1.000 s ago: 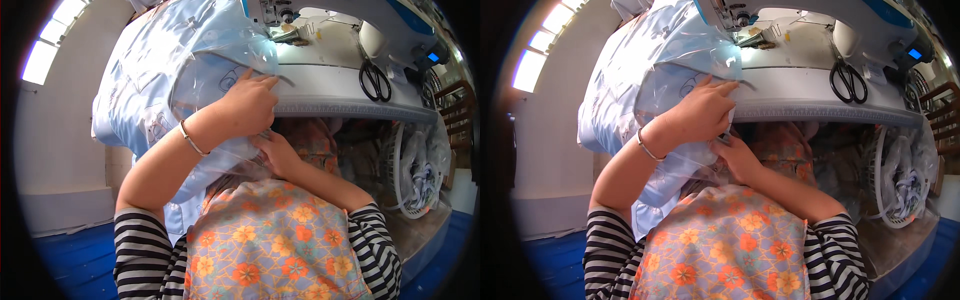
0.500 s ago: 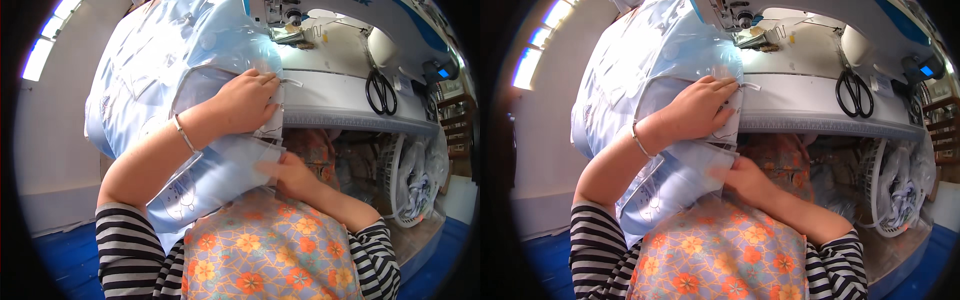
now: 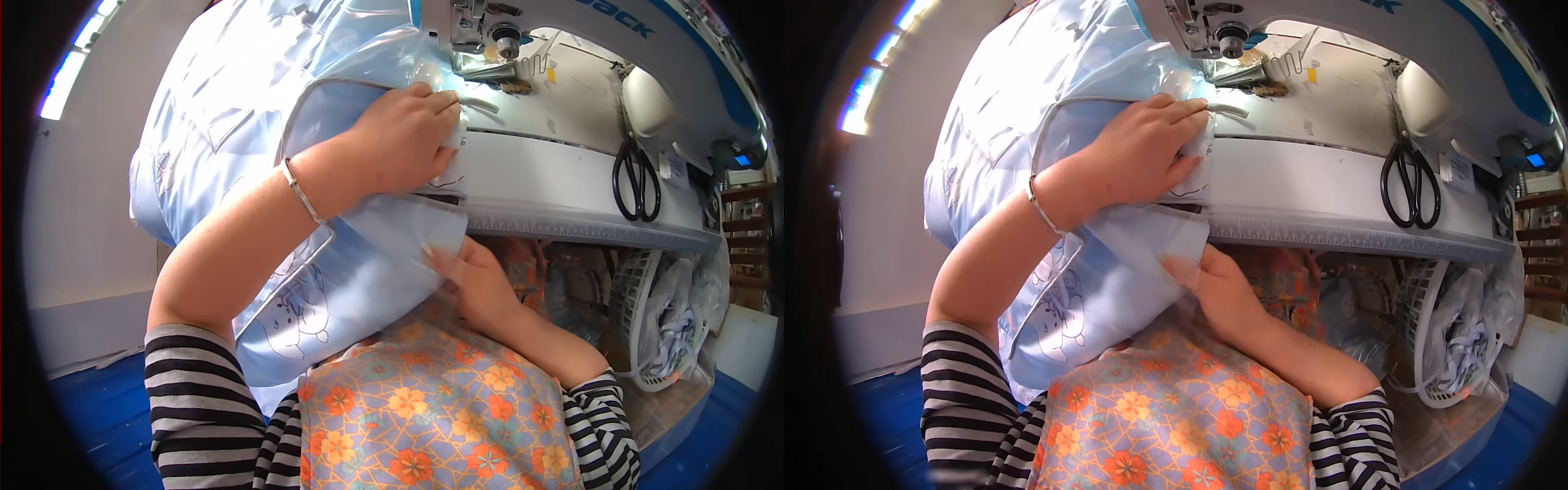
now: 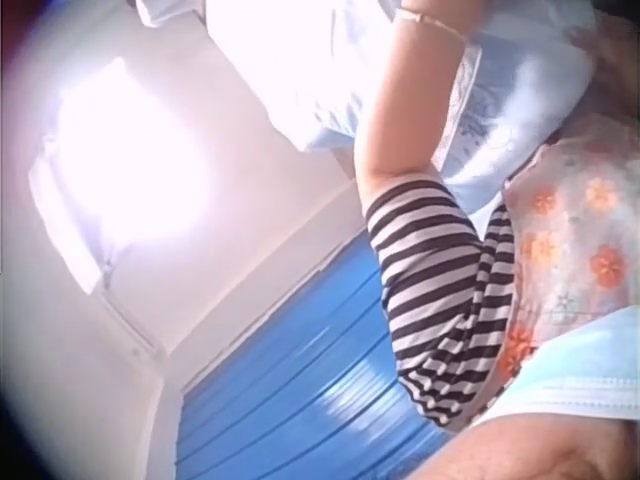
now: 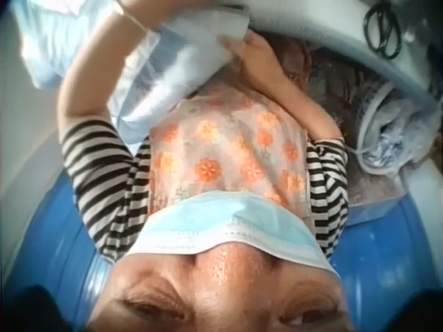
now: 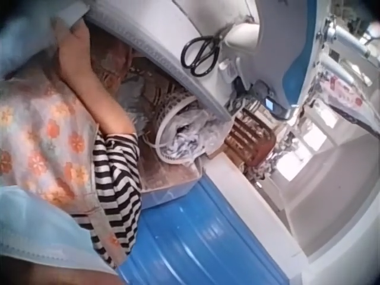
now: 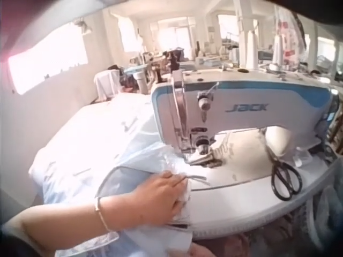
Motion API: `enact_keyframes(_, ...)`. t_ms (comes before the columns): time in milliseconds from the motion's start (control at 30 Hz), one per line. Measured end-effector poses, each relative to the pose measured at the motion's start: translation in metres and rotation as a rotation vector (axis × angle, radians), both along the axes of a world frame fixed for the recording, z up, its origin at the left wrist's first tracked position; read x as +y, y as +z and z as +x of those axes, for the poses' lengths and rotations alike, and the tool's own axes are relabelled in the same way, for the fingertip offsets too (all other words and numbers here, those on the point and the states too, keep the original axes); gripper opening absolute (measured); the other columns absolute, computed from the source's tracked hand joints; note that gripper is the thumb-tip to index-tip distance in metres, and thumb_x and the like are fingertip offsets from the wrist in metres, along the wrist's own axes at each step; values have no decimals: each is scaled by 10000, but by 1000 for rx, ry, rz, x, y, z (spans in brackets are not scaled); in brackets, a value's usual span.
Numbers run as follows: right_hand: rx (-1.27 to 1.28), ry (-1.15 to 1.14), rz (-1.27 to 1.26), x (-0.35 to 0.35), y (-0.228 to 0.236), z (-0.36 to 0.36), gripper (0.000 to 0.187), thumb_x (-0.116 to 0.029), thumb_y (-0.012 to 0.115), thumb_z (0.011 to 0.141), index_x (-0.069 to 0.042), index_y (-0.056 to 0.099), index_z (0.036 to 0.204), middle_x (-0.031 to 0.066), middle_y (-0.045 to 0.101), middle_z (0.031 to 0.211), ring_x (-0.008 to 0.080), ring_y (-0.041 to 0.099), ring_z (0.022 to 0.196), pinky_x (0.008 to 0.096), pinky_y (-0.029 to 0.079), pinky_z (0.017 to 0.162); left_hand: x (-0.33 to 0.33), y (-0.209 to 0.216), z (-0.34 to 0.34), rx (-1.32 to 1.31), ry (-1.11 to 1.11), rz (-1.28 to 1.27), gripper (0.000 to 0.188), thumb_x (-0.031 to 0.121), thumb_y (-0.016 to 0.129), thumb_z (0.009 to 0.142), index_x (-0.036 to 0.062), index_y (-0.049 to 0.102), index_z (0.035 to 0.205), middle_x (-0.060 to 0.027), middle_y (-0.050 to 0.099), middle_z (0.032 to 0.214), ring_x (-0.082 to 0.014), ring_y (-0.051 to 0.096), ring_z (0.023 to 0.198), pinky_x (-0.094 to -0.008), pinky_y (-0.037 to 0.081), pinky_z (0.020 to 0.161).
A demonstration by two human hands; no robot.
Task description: Sewing and assembling light blue fabric storage bags with transparent plastic windows using an industrial sewing machine.
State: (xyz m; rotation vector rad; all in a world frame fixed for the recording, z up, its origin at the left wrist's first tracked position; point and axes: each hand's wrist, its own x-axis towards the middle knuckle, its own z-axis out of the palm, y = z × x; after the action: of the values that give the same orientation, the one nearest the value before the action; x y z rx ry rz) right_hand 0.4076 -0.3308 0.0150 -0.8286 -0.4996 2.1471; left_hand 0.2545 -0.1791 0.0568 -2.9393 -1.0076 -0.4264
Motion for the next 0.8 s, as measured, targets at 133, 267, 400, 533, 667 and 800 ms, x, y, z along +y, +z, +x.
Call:
enact_keyframes(133, 40, -7, 6, 19, 4, 10, 301, -143, 568, 955, -37, 557, 1237, 40, 635, 1129, 145, 601, 1021, 311, 478, 896, 20, -4, -4, -8, 8, 38, 408, 217, 630, 797, -45, 613, 1109, -150, 616, 1184, -302, 573, 1039, -383, 474, 916)
enact_keyframes(267, 40, 155, 39, 10, -20, 14, 323, -130, 565, 956, -23, 545, 1260, 54, 615, 1178, 145, 569, 1096, 321, 444, 962, 29, -7, 1, -23, -19, 86, 429, 238, 622, 809, -47, 607, 1130, -151, 615, 1187, -297, 569, 1056, -397, 469, 925)
enact_keyframes(400, -101, 123, 245, 3, -11, 20, 293, -109, 559, 970, 0, 555, 1242, 34, 624, 1161, 107, 549, 1087, 287, 437, 958, 30, -4, -2, -3, -30, 60, 467, 263, 633, 810, -51, 598, 1153, -152, 610, 1201, -297, 566, 1066, -400, 465, 929)
enact_keyframes(533, -51, 108, 268, 9, -1, 37, 312, -154, 565, 981, 9, 556, 1248, 25, 622, 1160, 96, 544, 1075, 274, 435, 954, 30, -6, -9, 0, -56, 72, 501, 290, 654, 798, -25, 594, 1183, -133, 599, 1248, -285, 556, 1084, -398, 464, 926)
enact_keyframes(667, -96, 85, 233, 5, -3, 31, 310, -179, 563, 986, 7, 564, 1234, 26, 627, 1148, 91, 547, 1057, 271, 438, 947, 36, -8, -11, -13, -102, 87, 504, 291, 667, 781, 12, 600, 1195, -104, 590, 1285, -269, 548, 1095, -396, 463, 930)
enact_keyframes(800, -64, 52, 175, 5, -8, 26, 318, -171, 567, 980, 7, 552, 1243, 45, 625, 1166, 111, 559, 1068, 289, 444, 960, 41, -7, -13, 10, -126, 85, 492, 278, 671, 775, 19, 605, 1188, -93, 592, 1284, -265, 548, 1091, -392, 462, 936)
